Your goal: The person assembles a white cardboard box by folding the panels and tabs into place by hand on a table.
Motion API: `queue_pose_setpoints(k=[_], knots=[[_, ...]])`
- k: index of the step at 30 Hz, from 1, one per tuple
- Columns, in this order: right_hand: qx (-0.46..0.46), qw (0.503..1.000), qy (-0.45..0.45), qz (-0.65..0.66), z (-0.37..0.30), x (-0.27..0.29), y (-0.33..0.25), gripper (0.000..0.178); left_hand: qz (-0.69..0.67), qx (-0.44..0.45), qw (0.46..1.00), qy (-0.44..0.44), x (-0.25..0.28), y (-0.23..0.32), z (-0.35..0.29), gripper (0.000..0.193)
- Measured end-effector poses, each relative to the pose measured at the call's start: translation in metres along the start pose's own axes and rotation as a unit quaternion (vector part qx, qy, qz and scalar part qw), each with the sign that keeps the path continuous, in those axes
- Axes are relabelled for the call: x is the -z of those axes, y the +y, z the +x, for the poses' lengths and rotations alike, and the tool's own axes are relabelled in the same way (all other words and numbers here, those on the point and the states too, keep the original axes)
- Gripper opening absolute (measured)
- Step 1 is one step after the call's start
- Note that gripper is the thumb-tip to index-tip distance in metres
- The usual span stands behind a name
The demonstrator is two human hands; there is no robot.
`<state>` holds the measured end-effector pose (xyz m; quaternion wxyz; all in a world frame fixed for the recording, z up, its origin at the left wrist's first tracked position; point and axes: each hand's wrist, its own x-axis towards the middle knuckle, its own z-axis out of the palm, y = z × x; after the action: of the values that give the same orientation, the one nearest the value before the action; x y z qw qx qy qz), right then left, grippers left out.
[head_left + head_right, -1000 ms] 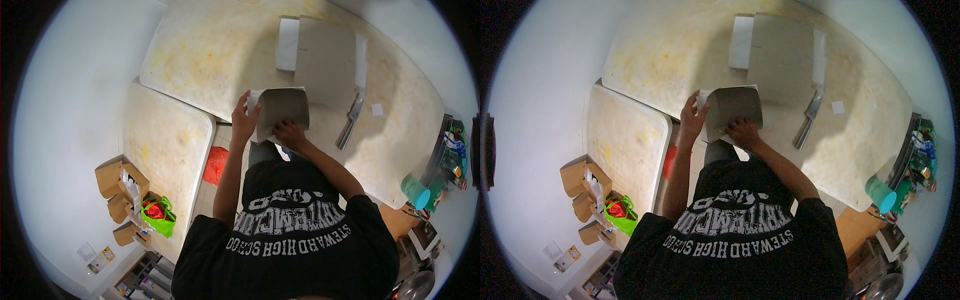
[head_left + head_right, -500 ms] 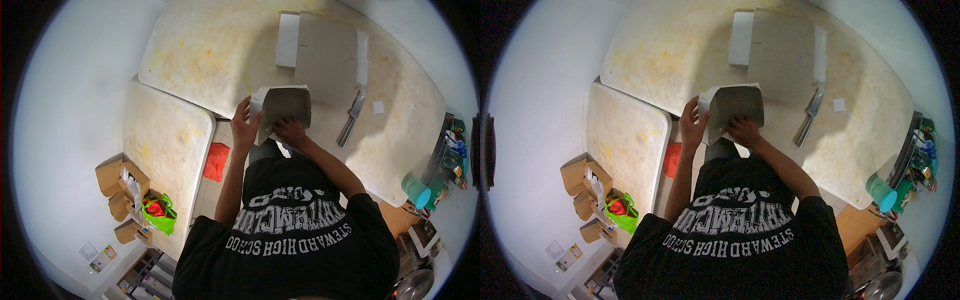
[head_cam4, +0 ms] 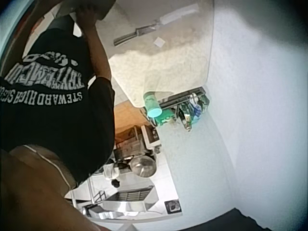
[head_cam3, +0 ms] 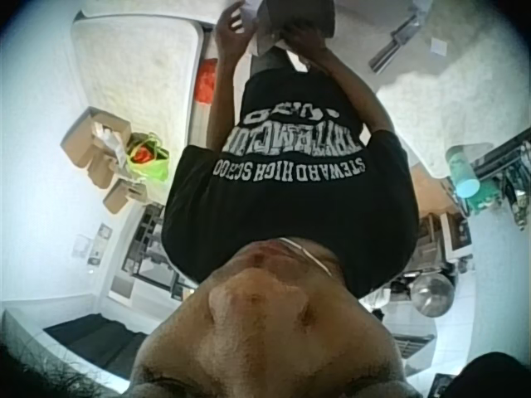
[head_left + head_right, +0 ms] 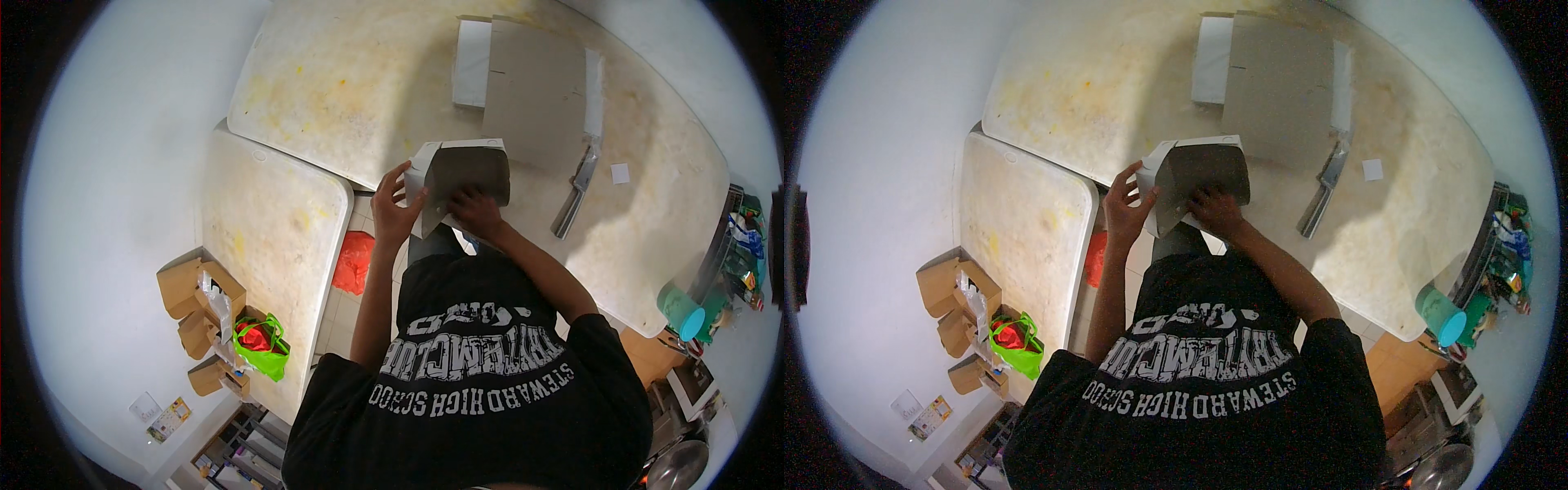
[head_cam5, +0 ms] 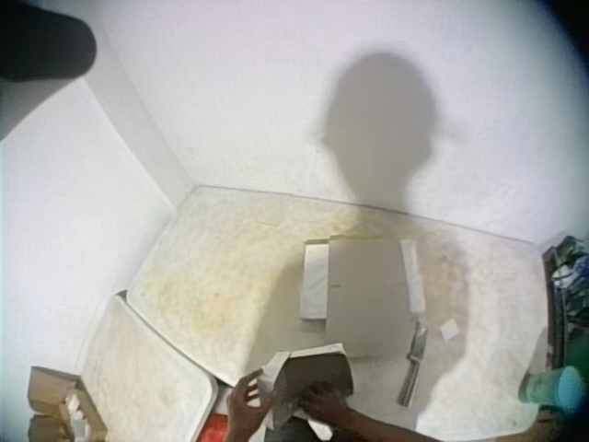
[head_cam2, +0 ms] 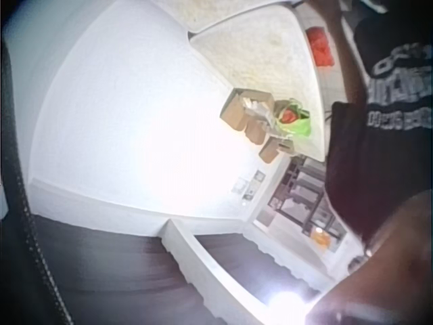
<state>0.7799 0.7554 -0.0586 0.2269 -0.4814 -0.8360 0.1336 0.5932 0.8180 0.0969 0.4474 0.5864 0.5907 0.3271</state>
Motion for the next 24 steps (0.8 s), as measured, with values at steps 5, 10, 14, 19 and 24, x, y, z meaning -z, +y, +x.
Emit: queue_pose_setpoints(k=[5, 10, 14, 19, 24], knots=[[0.004, 1.000, 0.013, -0.013, -0.001, 0.002, 0.000, 0.024, 0.177, -0.083, 0.981, 0.008, 0.001, 0.013, 0.011, 0.047], [-0.040, 0.996, -0.074, -0.031, 0.012, 0.008, 0.001, 0.015, 0.252, -0.028, 0.967, -0.014, 0.003, -0.005, 0.048, 0.046], [-0.019, 0.999, -0.014, -0.029, 0.025, 0.026, -0.001, 0.010, 0.425, -0.180, 0.880, 0.110, 0.005, -0.009, 0.057, 0.047], [-0.058, 0.992, -0.110, 0.013, 0.045, 0.058, -0.009, 0.009, 0.411, -0.222, 0.884, -0.013, 0.012, 0.022, 0.027, 0.038], [-0.032, 0.991, -0.126, 0.026, 0.068, 0.096, -0.011, 0.009, 0.454, -0.257, 0.838, -0.162, 0.022, 0.024, 0.009, 0.015]])
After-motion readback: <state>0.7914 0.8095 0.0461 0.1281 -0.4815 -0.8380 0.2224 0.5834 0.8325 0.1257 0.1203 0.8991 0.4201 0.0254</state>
